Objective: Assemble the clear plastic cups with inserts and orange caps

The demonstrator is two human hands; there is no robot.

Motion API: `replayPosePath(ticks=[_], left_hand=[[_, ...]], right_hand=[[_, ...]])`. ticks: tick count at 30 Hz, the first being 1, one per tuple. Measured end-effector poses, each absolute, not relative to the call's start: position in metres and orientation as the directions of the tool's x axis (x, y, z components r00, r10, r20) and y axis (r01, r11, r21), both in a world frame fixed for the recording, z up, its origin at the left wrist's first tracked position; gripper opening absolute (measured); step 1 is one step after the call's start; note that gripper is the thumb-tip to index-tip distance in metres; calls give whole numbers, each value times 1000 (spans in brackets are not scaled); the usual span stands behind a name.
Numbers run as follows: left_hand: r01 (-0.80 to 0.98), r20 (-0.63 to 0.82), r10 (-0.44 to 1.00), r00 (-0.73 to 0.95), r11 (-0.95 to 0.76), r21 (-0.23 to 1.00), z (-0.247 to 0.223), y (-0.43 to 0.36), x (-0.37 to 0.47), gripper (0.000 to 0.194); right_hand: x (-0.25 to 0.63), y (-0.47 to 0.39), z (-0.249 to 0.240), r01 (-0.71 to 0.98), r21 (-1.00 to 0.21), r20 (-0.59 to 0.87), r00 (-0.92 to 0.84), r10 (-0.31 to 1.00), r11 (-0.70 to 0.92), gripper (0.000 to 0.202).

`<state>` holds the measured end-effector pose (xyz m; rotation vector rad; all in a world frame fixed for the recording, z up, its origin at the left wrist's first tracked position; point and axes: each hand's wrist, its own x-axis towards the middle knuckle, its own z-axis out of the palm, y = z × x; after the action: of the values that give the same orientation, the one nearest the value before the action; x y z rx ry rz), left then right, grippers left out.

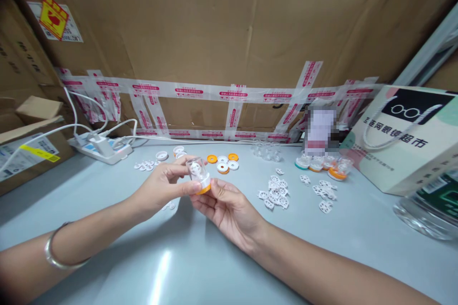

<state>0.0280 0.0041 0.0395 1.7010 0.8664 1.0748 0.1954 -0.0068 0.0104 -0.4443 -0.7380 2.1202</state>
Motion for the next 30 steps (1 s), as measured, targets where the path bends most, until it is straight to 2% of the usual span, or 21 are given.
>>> replayPosePath(ticks=[6,16,30], left_hand=[[74,273,890,365,-320,944,40,4,27,16],[237,211,967,142,-240,941,42,-3,35,17],[284,192,967,165,-233,930,41,-1,33,20]], right_hand=[[195,-8,11,-605,-628,-30,-610,792,-490,12],[192,-8,9,-604,-687,-45,-519,853,-404,12],[191,-6,11,-581,-728,-79,-454,887,-363,15]])
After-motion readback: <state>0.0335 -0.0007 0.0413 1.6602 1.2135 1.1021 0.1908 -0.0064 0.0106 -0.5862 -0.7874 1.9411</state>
